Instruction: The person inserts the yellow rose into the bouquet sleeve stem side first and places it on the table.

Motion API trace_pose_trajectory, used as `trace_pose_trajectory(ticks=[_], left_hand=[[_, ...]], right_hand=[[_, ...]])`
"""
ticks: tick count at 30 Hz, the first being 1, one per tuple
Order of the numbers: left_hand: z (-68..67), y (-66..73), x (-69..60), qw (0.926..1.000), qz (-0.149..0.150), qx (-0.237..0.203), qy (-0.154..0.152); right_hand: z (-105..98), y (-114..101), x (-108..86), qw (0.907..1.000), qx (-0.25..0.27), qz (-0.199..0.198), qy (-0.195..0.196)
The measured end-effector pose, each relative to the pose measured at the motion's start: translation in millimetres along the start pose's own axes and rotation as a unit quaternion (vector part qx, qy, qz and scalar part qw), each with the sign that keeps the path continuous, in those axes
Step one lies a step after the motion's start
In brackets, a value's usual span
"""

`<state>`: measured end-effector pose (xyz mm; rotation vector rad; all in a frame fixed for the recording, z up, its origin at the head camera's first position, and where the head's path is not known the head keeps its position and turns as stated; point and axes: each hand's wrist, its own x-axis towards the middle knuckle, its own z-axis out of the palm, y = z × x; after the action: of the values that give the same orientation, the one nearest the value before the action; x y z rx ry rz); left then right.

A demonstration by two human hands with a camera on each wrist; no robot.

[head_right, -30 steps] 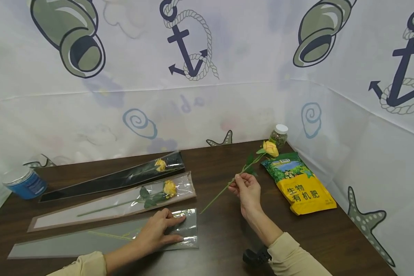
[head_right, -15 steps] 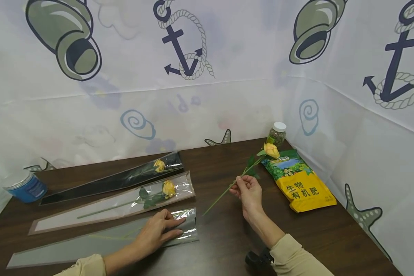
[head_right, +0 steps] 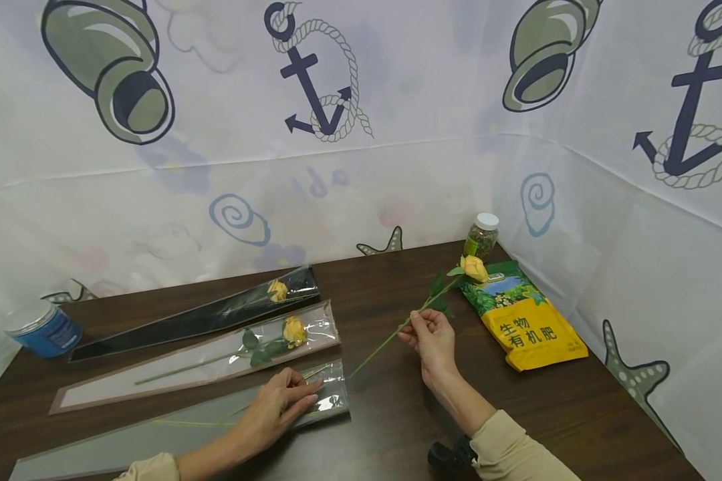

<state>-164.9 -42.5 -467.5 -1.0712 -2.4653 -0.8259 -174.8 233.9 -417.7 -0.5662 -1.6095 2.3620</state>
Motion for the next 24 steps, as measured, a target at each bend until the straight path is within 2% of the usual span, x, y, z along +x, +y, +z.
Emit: trace_pose_trajectory(ticks=[6,13,16,21,24], left_hand=[[-1.8,3.5,0.8,0.9995,-0.011,-0.015,0.024],[-1.7,8.0,5.5,0.9952,-0.016,-0.059,0.076],[-0.8,11.7,7.0,0.9918,-0.04,-0.08,0.091],[0.5,17.8,9.2,0.9835,-0.099,-0.113,0.101],[1.0,20.6,10.2,0.9792,-0.116,-0.126,0.108]], right_hand=[[4,7,-5.0,1.0,0.002,0.005,-0.006],[14,14,-18.3,0.9996,0.014,0.019,-0.014],[19,17,-25.0,0.9993,0.022,0.02,-0.023],[27,22,-35.6,0.9987,0.027,0.017,-0.04],[30,25,-40.9,0.9982,0.024,0.011,-0.054]])
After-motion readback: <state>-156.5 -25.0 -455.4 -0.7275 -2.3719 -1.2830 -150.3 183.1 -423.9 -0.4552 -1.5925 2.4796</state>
